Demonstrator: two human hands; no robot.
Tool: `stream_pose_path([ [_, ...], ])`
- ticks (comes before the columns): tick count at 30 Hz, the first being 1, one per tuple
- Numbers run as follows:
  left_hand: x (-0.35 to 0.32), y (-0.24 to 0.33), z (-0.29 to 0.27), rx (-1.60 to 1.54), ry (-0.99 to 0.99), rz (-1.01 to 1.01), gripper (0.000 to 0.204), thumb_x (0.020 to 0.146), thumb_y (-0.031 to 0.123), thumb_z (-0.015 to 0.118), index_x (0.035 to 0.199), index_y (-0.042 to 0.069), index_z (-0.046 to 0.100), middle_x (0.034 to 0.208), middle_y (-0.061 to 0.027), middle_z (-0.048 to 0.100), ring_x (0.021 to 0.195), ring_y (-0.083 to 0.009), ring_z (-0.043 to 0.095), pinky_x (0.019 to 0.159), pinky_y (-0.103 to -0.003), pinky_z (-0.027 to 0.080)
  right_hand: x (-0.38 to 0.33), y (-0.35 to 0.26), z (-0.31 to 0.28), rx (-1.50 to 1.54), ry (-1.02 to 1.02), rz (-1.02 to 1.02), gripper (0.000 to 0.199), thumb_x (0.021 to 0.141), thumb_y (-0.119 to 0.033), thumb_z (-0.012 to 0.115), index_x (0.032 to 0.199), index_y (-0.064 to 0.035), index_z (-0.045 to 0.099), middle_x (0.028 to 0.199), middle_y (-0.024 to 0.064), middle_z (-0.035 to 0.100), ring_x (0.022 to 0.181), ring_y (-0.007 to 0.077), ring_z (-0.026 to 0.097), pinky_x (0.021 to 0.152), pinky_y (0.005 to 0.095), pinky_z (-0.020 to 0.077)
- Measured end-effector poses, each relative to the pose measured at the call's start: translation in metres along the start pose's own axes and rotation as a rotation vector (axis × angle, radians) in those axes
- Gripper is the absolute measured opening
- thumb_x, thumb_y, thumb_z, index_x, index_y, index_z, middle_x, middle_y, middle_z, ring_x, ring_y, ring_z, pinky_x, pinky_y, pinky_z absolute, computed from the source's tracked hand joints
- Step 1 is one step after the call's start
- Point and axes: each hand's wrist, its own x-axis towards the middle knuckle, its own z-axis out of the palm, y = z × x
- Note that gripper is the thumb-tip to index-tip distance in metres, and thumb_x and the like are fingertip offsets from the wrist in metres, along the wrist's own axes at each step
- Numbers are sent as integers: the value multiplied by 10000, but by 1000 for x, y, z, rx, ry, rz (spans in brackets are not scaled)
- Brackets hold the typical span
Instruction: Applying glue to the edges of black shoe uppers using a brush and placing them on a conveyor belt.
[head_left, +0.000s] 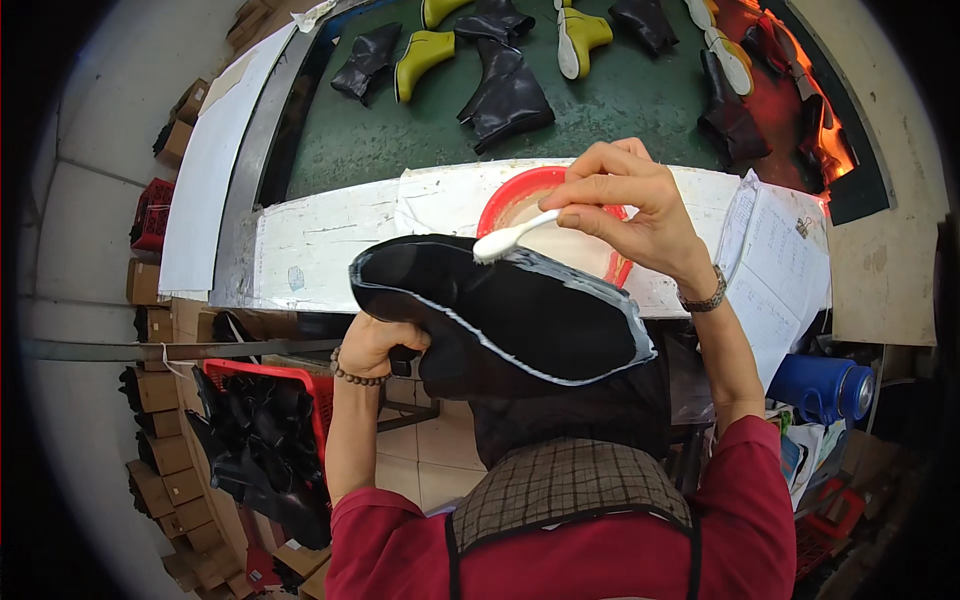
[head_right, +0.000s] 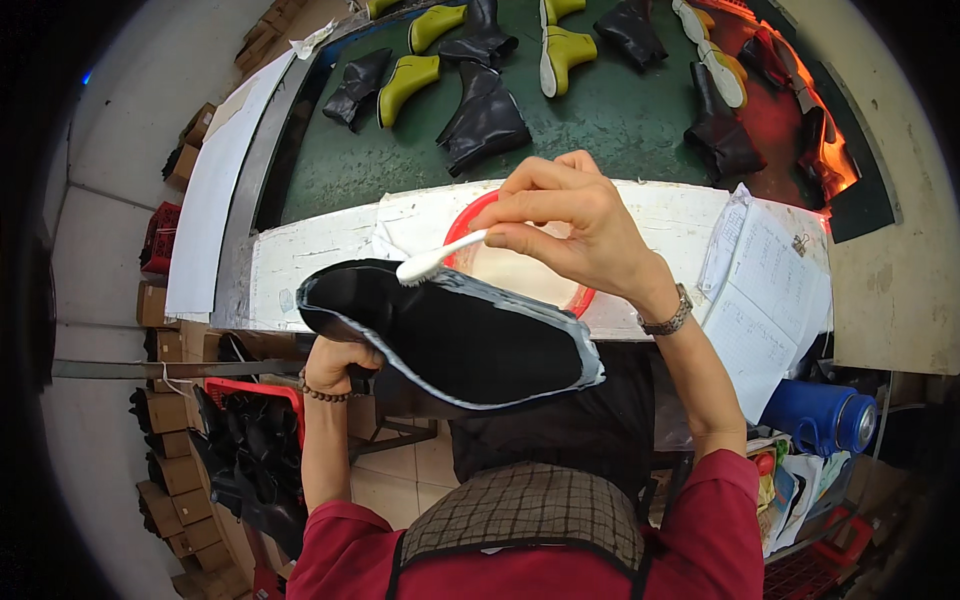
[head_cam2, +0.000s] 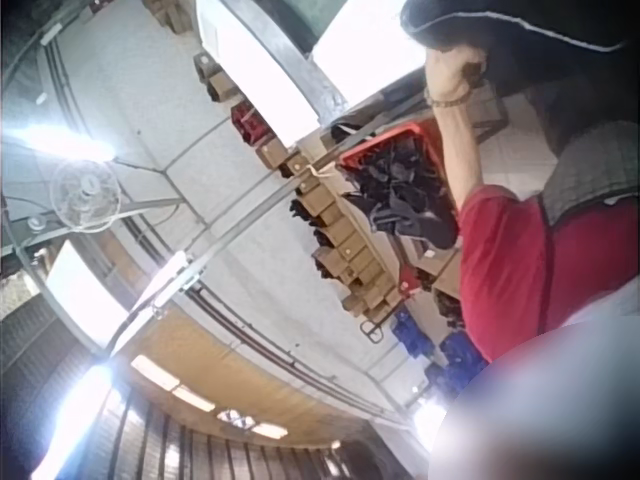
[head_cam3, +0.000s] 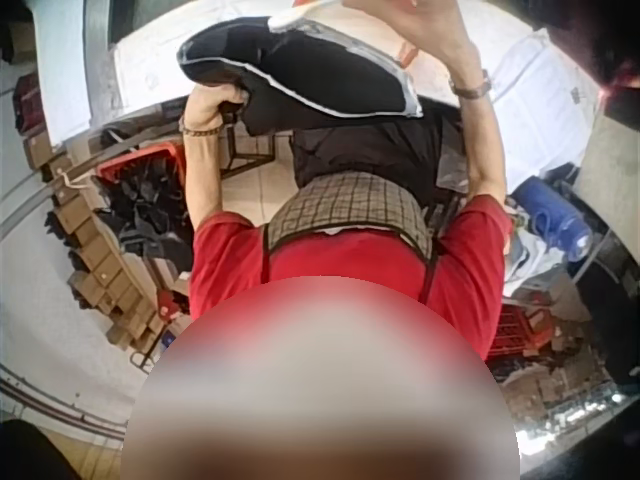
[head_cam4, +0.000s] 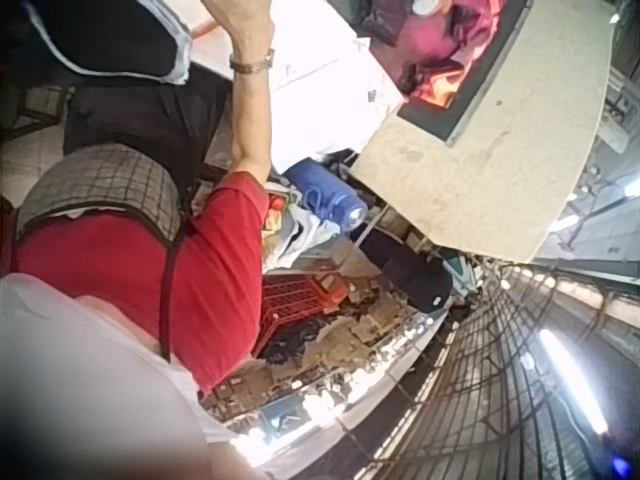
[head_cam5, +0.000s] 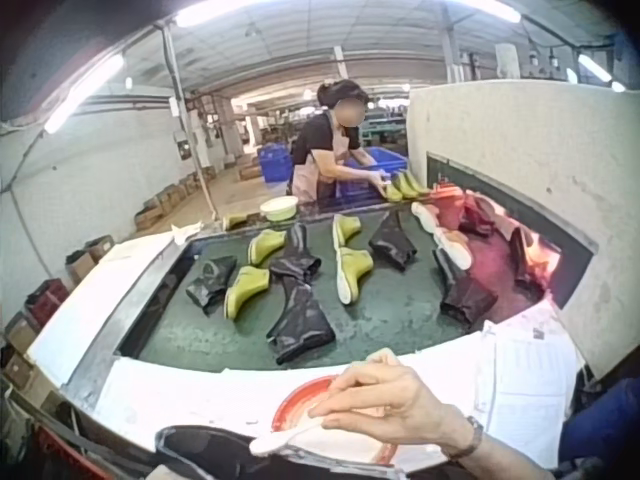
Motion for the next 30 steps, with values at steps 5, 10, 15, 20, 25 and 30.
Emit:
stream_pose_path([
  [5,-1,9,18,1,-40,16,481,641,-111,618,1117,-72,678,949,-147,721,779,-194,684,665,-289,551,0,1,-2,-62,-8,-34,199,764,-122,840,961,-116,807,855,-1,670,825,134,576,813,295,392],
  [10,6,10,24,131,-116,-54,746,671,-175,577,1401,-42,509,1016,-133,712,778,-180,678,660,-283,550,1,-1,-7,-92,-89,-19,186,765,-132,840,948,-124,809,823,-10,659,778,123,562,804,296,368],
  [15,10,18,51,69,-185,-270,545,613,-126,637,1156,-84,656,909,-123,721,764,-174,687,636,-266,552,27,-2,10,-36,-112,-146,186,781,-150,833,964,-130,808,856,-5,649,800,145,557,811,301,349],
  [20,10,14,43,15,-53,-74,421,605,-74,677,1026,-81,688,812,-121,717,682,-200,685,624,-279,552,27,0,4,-11,-52,-148,199,762,-144,844,956,-119,809,868,4,656,823,144,570,824,303,362],
  [25,-6,0,6,-76,22,108,469,580,-128,649,1043,-71,697,871,-128,726,789,-228,691,713,-302,559,-11,16,-7,64,-16,-17,225,733,-117,857,952,-106,811,892,6,661,870,154,585,820,309,419],
  [30,-8,-8,5,-236,195,255,448,553,-128,633,991,-68,703,849,-130,724,753,-232,682,695,-318,552,-46,31,-1,168,142,175,187,756,-78,830,939,-103,804,883,12,669,869,144,603,845,313,406],
])
